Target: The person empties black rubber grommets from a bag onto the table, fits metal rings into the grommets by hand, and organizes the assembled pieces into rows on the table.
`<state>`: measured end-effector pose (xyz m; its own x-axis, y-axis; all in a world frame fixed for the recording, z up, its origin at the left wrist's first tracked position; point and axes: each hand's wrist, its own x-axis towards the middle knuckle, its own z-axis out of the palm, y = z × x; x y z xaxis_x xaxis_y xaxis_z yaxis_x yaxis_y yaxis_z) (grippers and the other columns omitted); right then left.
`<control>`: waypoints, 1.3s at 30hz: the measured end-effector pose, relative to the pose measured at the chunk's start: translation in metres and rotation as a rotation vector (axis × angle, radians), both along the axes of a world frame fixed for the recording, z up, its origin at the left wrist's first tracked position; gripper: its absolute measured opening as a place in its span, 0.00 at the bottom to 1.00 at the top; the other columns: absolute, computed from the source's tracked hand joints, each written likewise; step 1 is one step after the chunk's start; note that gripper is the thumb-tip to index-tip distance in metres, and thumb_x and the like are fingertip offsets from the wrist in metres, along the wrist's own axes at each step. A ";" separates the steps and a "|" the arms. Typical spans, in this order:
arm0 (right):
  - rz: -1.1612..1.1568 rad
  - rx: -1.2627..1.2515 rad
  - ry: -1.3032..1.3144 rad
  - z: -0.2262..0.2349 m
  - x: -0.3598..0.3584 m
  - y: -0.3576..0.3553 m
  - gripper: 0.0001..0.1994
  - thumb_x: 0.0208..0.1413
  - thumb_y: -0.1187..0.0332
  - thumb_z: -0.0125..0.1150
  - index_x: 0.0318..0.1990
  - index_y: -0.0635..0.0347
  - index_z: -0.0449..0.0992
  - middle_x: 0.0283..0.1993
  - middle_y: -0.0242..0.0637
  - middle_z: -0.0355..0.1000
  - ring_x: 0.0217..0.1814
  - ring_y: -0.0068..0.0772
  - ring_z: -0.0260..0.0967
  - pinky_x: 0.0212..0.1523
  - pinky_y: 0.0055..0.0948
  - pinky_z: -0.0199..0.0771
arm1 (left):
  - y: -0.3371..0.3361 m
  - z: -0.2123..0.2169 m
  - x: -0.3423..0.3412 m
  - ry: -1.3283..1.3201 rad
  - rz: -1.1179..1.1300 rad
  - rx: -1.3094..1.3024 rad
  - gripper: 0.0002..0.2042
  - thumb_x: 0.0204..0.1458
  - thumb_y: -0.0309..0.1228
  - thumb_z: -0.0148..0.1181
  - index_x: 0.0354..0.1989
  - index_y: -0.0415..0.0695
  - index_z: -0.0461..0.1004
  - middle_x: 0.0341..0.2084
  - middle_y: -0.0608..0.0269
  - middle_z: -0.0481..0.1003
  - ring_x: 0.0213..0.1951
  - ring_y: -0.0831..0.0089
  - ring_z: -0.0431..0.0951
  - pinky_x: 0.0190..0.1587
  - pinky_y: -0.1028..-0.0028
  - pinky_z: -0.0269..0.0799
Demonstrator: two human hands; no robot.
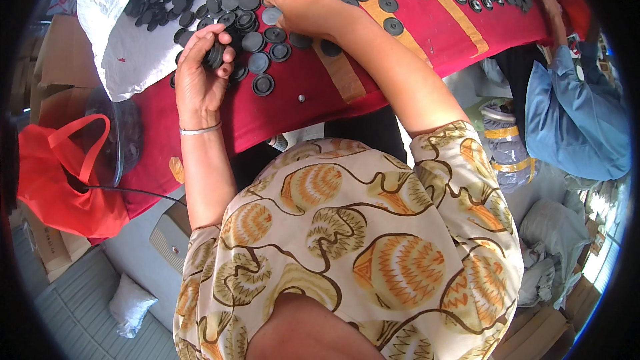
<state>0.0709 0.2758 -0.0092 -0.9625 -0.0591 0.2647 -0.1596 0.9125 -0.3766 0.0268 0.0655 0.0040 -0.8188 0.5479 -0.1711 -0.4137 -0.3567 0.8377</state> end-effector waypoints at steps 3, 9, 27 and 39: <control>0.023 -0.064 0.072 -0.005 -0.005 -0.002 0.12 0.45 0.72 0.61 0.39 0.60 0.70 0.36 0.41 0.70 0.40 0.47 0.70 0.40 0.40 0.68 | 0.005 -0.001 0.001 -0.011 -0.016 0.022 0.08 0.57 0.26 0.49 0.40 0.36 0.71 0.27 0.57 0.74 0.22 0.72 0.73 0.18 0.81 0.64; 0.110 -0.157 0.013 0.001 -0.002 -0.007 0.08 0.45 0.74 0.60 0.34 0.61 0.69 0.31 0.39 0.70 0.33 0.43 0.69 0.33 0.35 0.68 | 0.001 0.000 0.001 0.044 0.040 -0.035 0.08 0.57 0.25 0.48 0.40 0.36 0.71 0.27 0.58 0.74 0.22 0.74 0.73 0.17 0.81 0.65; -0.051 -0.263 0.407 -0.011 0.010 0.008 0.08 0.48 0.72 0.56 0.37 0.56 0.77 0.33 0.39 0.73 0.33 0.40 0.72 0.35 0.35 0.71 | 0.021 -0.004 -0.001 0.128 0.025 -0.190 0.07 0.55 0.22 0.48 0.38 0.34 0.72 0.25 0.57 0.75 0.17 0.76 0.74 0.14 0.81 0.66; -0.001 0.118 0.142 -0.009 0.000 0.022 0.10 0.51 0.66 0.52 0.38 0.56 0.76 0.34 0.45 0.73 0.38 0.50 0.70 0.42 0.42 0.70 | 0.048 0.017 -0.030 0.744 -0.022 -0.778 0.11 0.53 0.29 0.54 0.41 0.37 0.75 0.27 0.63 0.77 0.18 0.79 0.74 0.19 0.81 0.67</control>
